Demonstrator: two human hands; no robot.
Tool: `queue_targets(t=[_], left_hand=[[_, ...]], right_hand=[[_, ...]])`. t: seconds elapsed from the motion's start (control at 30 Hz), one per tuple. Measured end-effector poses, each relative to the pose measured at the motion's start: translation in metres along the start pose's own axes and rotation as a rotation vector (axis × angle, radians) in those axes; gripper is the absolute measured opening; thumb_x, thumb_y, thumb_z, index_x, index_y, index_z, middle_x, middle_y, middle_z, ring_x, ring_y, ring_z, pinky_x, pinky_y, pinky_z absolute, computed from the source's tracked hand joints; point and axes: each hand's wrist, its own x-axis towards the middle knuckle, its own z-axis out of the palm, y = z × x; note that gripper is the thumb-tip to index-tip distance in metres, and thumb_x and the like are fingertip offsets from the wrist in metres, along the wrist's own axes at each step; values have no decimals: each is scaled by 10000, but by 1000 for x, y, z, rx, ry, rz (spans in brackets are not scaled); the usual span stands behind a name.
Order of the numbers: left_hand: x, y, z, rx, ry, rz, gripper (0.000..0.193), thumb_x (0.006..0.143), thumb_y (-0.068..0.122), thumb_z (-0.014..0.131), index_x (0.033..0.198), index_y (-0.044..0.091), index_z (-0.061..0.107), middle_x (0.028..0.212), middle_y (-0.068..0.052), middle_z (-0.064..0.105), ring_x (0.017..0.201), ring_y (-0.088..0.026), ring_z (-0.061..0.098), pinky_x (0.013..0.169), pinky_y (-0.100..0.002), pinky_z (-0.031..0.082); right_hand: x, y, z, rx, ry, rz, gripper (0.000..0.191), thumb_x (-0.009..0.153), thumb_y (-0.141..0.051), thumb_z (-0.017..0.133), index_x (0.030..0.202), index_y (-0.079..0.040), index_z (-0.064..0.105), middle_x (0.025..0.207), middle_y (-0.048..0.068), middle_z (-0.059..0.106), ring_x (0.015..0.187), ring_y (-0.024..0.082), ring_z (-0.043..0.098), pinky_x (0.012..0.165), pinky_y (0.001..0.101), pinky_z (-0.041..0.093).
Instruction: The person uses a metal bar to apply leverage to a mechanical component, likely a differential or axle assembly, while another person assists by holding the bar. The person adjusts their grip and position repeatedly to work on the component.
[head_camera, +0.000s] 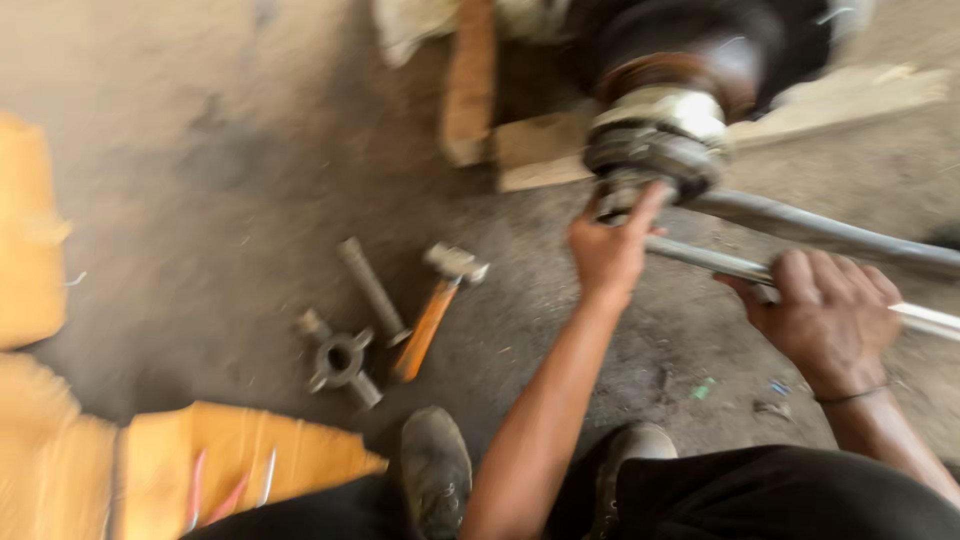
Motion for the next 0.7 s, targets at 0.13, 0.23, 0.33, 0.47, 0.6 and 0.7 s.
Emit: queue_targets(t=[0.13,0.23,0.33,0.47,0.6,0.7], left_hand=[[-11,-1,6,194,84,-64,590,813,303,848,1250,-51,674,1011,-146,757,718,-155,738,614,-257,596],[-9,-9,2,90,49,-46,584,824,278,847,1256,-73,669,968,-141,755,672,-161,718,582,-246,560],[-6,-15,-8,-75,72,-159,612,804,262,847,1292,-35,627,915,-101,741,644,-145,706,525,-243,517],[-1,-15,-17,-221,72,-360,649,776,273,854,1306,-10,608,855,-80,726,620,-126,699,460,-244,465],[3,-14,-15,-218,10,-420,636,794,265,833,1318,-18,608,844,-100,726,630,-127,696,470,-246,492],[5,-19,-12,-244,20,-407,630,824,223,821,1342,-16,554,906,-128,725,656,-152,701,514,-261,516]], right_hand=[[-19,4,21,-94,3,-20,543,966,-603,727,750,-174,473,733,-14,552,645,139,535,622,303,369],[-25,3,35,-9,84,19,560,985,-583,769,767,-152,484,796,15,579,741,201,585,699,353,405],[-27,-3,38,14,57,62,592,969,-598,811,761,-126,523,741,36,571,700,232,591,709,401,431],[-16,-11,24,87,8,52,540,976,-558,808,812,-122,535,725,38,568,731,258,599,721,416,441],[16,-25,-22,101,-217,106,448,958,-500,766,909,-82,612,823,88,629,772,292,635,728,442,478],[51,-39,-90,308,-229,-205,572,893,-465,717,1253,-31,623,1170,188,660,1062,345,655,872,473,536]])
